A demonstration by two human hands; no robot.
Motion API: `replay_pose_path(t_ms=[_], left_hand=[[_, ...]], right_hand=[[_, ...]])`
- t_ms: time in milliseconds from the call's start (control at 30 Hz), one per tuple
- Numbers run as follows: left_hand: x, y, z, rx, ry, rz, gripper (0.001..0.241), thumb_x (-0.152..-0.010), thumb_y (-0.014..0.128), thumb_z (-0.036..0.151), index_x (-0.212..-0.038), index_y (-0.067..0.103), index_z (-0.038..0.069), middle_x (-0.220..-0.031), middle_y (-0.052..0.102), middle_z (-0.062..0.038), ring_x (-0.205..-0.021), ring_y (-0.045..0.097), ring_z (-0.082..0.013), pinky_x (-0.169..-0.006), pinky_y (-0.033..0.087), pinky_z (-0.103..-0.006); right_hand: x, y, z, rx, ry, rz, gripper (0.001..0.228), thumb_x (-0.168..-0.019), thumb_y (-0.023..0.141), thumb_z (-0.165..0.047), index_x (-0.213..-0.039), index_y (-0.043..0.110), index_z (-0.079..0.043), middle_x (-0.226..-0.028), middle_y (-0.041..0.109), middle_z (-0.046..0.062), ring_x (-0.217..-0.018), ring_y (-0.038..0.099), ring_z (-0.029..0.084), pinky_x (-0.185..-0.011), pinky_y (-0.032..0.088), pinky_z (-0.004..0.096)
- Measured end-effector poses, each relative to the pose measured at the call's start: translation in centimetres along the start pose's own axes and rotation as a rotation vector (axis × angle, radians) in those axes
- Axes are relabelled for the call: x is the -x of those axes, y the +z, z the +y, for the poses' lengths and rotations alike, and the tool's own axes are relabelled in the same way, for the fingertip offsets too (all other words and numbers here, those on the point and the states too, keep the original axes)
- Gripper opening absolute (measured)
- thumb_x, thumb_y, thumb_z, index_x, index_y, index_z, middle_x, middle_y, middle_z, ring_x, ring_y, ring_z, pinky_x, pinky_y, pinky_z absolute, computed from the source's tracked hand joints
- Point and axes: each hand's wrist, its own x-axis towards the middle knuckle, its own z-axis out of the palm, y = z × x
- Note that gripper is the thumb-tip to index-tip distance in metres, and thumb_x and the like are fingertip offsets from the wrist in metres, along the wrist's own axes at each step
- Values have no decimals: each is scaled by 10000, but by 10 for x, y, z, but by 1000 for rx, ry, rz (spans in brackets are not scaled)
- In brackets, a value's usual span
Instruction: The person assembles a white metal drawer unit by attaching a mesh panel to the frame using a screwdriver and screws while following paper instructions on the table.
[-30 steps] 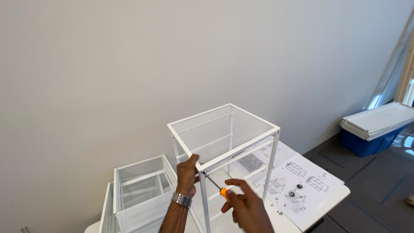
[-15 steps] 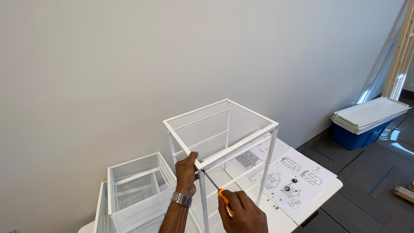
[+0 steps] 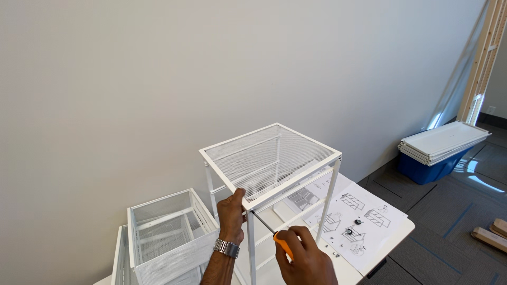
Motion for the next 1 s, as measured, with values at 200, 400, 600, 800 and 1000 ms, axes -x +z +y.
replay_pose_path(t_ms=[200,400,600,800,1000], left_hand=[[-1,2,-2,21,-4,-18,443,-912,791,252,-587,507,154,-544,479,25,-503,403,-121,-464,307,-306],[0,1,-1,31,-9,-22,457,-925,792,234,-588,497,144,-547,469,17,-497,394,-127,-452,297,-310],[-1,4,0,40,-19,-23,452,-910,794,232,-596,479,147,-555,492,10,-500,424,-137,-457,305,-314],[8,3,9,34,-20,10,548,-919,805,226,-569,385,193,-545,366,56,-495,329,-116,-467,261,-312],[10,5,20,0,-12,100,540,-857,823,260,-624,338,209,-567,261,51,-520,281,-139,-478,240,-351]], right_hand=[[-3,-7,-22,158,-151,421,113,-906,868,-266,-1011,826,-271,-984,761,-88,-622,679,122,-473,507,279],[-12,-10,-10,56,181,184,153,-938,687,-415,-1005,817,-461,-603,763,-144,-507,742,140,-553,588,365],[-52,-70,-32,-135,737,-473,343,-969,685,-581,-1199,810,-360,-699,730,17,-728,642,160,-768,474,266],[-59,-82,31,-101,673,-538,537,-918,773,-567,-1382,836,-304,-1496,803,-94,-1387,750,134,-1263,528,368],[-129,-85,108,-281,674,-204,385,-1089,559,-480,-1343,620,-197,-1034,779,46,-667,515,154,-599,432,320]])
